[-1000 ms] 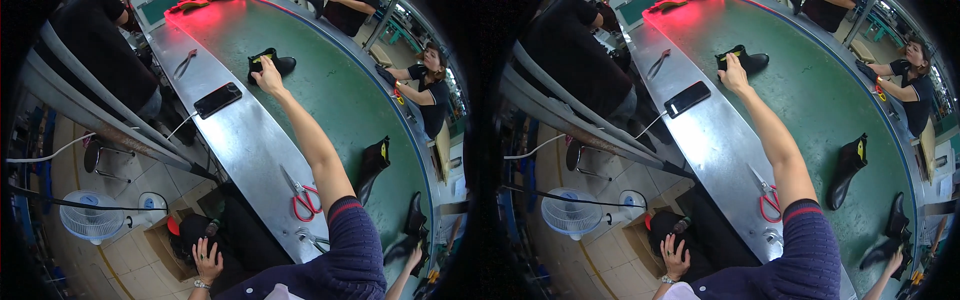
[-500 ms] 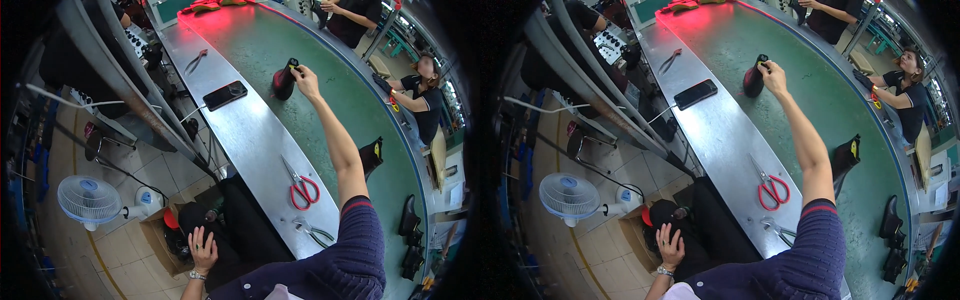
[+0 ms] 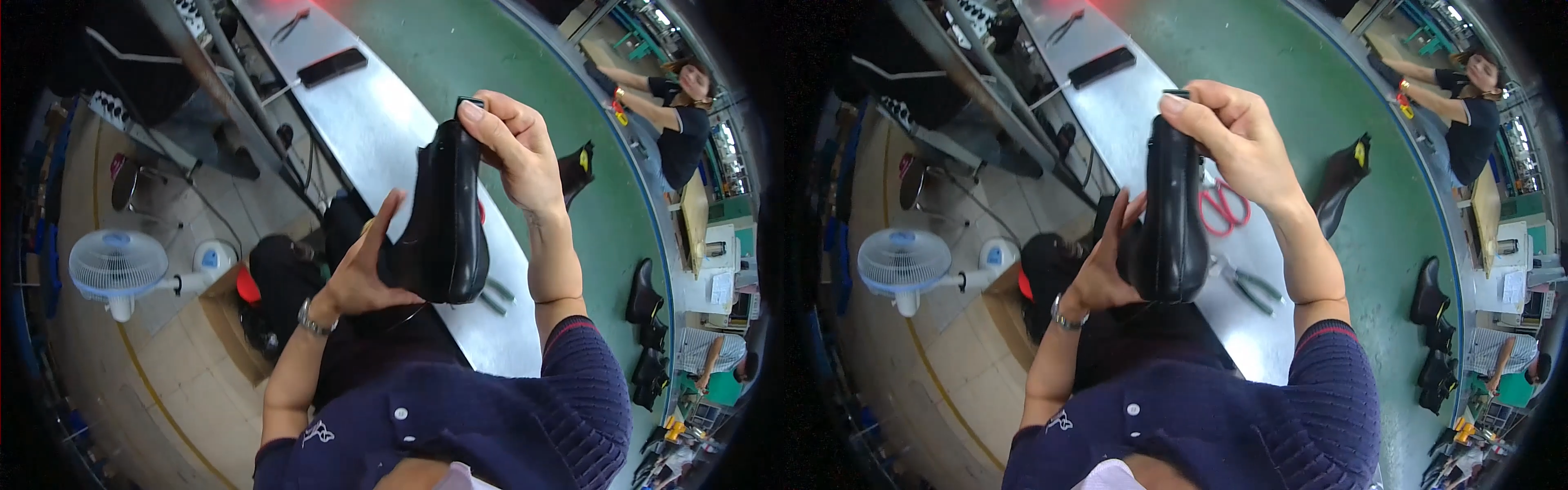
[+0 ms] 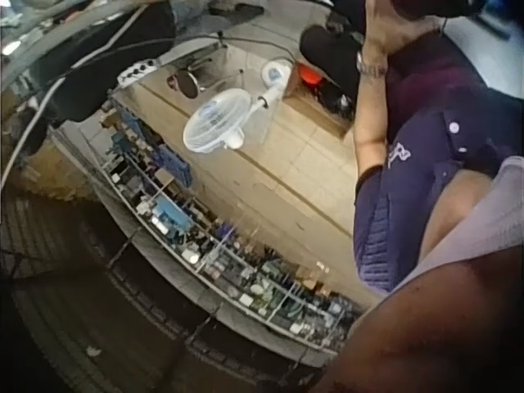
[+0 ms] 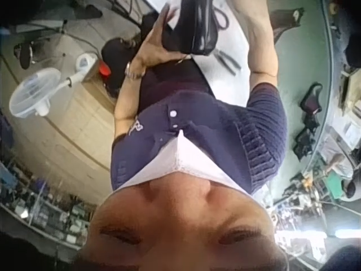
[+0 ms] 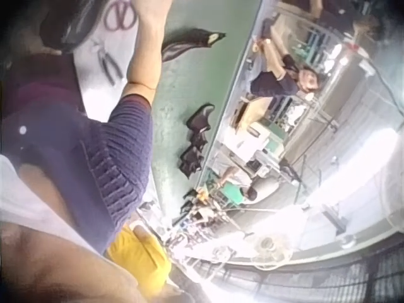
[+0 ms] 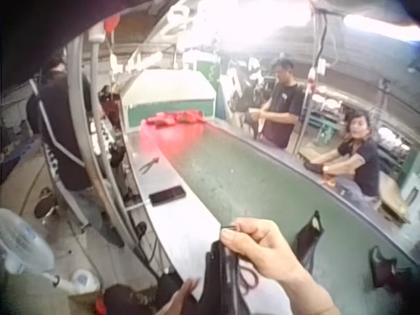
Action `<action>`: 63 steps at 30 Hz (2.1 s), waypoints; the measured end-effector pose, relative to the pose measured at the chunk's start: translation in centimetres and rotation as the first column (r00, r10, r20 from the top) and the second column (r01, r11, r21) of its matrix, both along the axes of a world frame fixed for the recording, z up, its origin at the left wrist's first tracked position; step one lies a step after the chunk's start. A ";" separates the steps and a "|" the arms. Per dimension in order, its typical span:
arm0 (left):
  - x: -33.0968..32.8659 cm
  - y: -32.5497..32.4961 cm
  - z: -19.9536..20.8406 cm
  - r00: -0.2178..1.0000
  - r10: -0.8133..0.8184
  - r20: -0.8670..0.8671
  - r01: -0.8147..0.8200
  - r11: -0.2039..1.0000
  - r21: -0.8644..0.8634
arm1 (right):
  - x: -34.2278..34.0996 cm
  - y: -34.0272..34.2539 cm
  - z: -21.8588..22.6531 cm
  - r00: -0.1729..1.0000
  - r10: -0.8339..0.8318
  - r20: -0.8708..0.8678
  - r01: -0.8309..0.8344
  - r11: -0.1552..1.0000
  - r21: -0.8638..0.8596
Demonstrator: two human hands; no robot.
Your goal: Finalize the construction of a black leather boot by pulling and trimming the leather over the last and securing the bottom.
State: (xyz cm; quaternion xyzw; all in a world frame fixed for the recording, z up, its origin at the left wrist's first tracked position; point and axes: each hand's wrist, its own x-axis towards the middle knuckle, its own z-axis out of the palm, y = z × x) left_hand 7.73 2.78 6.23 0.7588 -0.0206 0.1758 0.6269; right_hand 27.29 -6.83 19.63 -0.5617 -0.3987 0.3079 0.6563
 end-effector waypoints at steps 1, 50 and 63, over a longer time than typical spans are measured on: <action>0.5 -0.3 -0.5 0.989 -0.144 0.032 0.148 0.956 -0.254 | -0.6 -0.2 -0.5 0.999 0.031 0.029 -0.031 0.999 -0.022; -12.7 1.9 -4.4 0.762 0.351 -0.544 -0.617 0.647 -0.447 | -8.2 -3.0 -9.7 0.832 0.143 -0.536 -0.492 0.635 -0.595; -9.2 6.1 -6.3 0.669 0.650 -0.362 -0.744 0.590 -0.315 | -12.7 7.6 -6.9 0.726 0.276 -0.630 -0.684 0.383 -0.621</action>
